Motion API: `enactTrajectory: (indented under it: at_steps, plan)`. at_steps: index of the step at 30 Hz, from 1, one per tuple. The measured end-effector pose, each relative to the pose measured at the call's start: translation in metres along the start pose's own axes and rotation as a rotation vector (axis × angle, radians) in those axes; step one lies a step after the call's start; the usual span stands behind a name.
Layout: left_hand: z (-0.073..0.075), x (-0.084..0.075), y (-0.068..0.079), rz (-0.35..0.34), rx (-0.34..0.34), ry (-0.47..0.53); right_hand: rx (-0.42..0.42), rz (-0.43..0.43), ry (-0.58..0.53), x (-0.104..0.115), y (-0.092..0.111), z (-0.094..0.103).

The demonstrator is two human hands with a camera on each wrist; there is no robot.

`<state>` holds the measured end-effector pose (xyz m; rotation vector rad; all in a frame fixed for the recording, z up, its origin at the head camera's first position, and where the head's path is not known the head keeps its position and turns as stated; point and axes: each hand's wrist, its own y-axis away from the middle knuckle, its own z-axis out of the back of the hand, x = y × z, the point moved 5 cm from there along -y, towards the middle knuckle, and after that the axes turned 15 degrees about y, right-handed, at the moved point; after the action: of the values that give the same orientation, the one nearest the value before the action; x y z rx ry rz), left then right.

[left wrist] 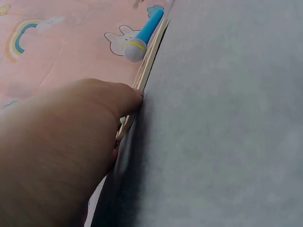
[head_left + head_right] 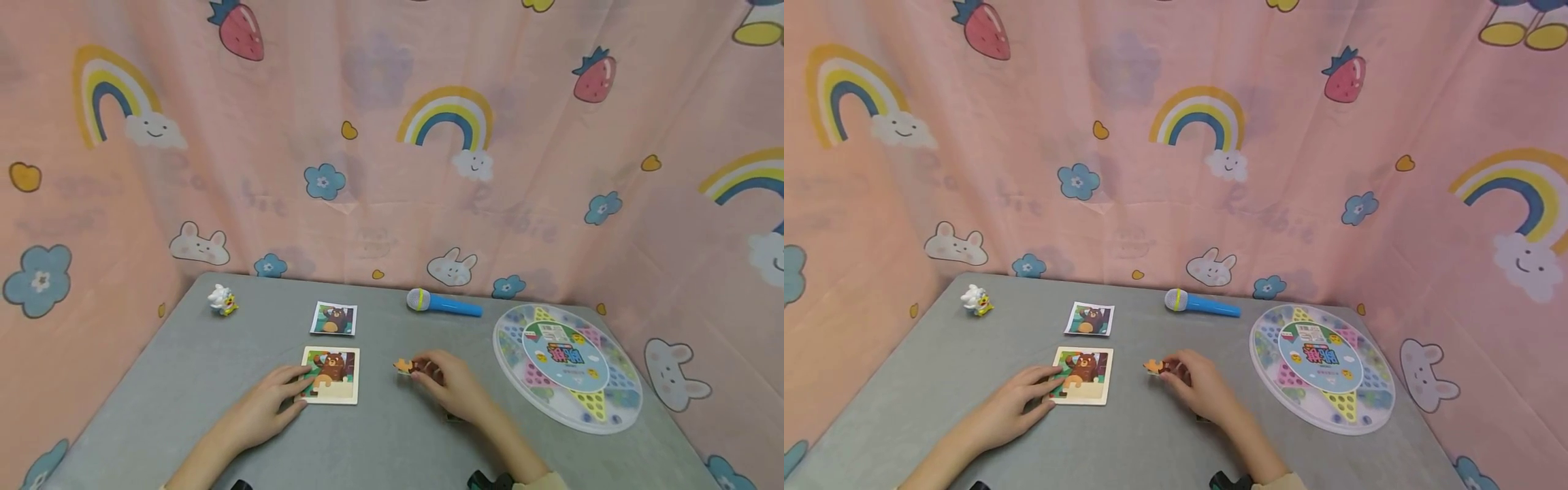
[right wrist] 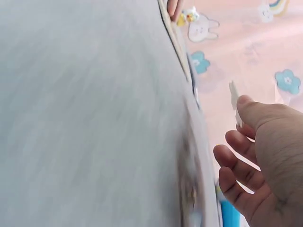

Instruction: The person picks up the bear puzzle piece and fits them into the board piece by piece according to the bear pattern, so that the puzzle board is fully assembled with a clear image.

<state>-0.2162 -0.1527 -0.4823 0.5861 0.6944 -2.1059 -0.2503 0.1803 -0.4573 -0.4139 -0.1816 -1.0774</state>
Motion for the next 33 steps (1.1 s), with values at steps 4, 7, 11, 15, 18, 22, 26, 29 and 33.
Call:
enactTrajectory:
  at_steps: [4,7,11,15,18,22,26,29,33]
  plan:
    - [-0.001,0.001,0.000,0.003,-0.001,-0.001,-0.011,0.012,-0.003,0.019,-0.013,-0.002]
    - [-0.003,0.003,-0.001,0.012,0.000,0.002,-0.010,0.003,-0.015,0.034,-0.023,-0.004]
    - [-0.004,0.004,-0.001,0.022,-0.002,0.006,-0.020,0.033,-0.016,0.054,-0.036,-0.007]
    - [-0.004,0.004,0.000,0.015,-0.009,0.005,-0.023,0.078,-0.027,0.073,-0.046,-0.012]
    - [-0.002,0.004,0.000,0.011,-0.009,0.003,-0.018,0.101,-0.045,0.084,-0.053,-0.017]
    - [0.000,0.002,0.000,0.008,-0.012,0.006,-0.009,0.129,-0.070,0.096,-0.059,-0.023]
    - [0.001,0.000,0.000,0.001,-0.017,0.009,-0.008,0.146,-0.099,0.103,-0.059,-0.027]
    - [0.001,-0.001,0.000,-0.005,-0.020,0.004,-0.012,0.149,-0.113,0.103,-0.056,-0.033]
    - [0.001,-0.001,0.000,-0.014,-0.021,-0.007,0.001,0.140,-0.135,0.101,-0.052,-0.042]
